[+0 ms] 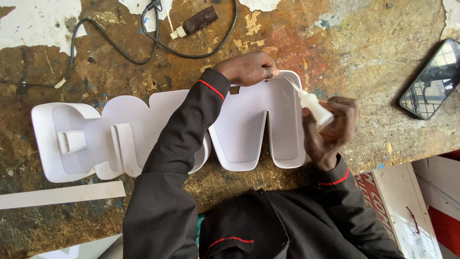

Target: The person applies glue to a white plastic structure and attaches small plastic strips to it. They use a hot glue gun to secure the strips in place and then apply more glue to the main structure.

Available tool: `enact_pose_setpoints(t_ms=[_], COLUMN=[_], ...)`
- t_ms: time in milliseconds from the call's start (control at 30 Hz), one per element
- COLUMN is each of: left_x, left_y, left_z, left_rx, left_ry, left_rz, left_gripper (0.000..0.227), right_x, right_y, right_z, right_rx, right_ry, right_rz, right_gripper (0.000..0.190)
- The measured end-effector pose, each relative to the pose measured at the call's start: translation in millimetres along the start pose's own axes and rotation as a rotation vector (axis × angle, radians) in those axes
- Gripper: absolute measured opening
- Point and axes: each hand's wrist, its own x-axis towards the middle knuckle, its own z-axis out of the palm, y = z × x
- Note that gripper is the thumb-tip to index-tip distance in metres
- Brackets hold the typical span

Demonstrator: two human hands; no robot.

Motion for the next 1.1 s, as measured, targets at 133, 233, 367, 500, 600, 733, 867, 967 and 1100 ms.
enact_pose_setpoints(t_ms=[133,233,367,500,600,733,867,967,1100], left_x=[7.0,14.6,16.0,28.9,30.2,30.2,40.5,46.9,65.8], left_y=[0.6,15.0,4.6,-20.9,-23.9,-26.3,-49.0,-54.9,-52.9], left_z=[3.8,7.1,11.2,19.1,21.1,23.7,25.9,20.0,7.3], left_rx=[-0.027,-0.069,0.003,0.054,0.055,0.021,-0.087,-0.096,0.000], left_ry=[0.004,-0.028,-0.002,0.039,0.035,0.058,0.027,0.016,-0.113], left_rz=[-0.004,-0.401,-0.353,-0.241,-0.226,-0.240,-0.066,-0.011,-0.033], left_gripper=[0.027,0.026,0.031,0.031,0.030,0.030,0.034,0.030,0.040], right_x=[16.4,44.0,78.8,108.0,122.6,117.3,85.8,73.6,78.6], right_y=[0.4,1.4,46.9,97.5,87.6,68.6,52.1,53.8,45.4], right_z=[-2.1,2.3,14.2,46.8,49.5,23.7,16.8,33.9,41.4], right_rx=[0.275,0.525,0.303,0.043,0.150,0.222,-0.014,0.026,0.027], right_ry=[0.027,0.034,-0.301,-0.429,-0.556,-0.589,-0.427,-0.534,-0.573], right_rz=[0.265,0.482,0.319,0.022,0.293,0.254,0.262,0.208,0.186], right_gripper=[0.037,0.042,0.037,0.034,0.034,0.063,0.017,0.009,0.007])
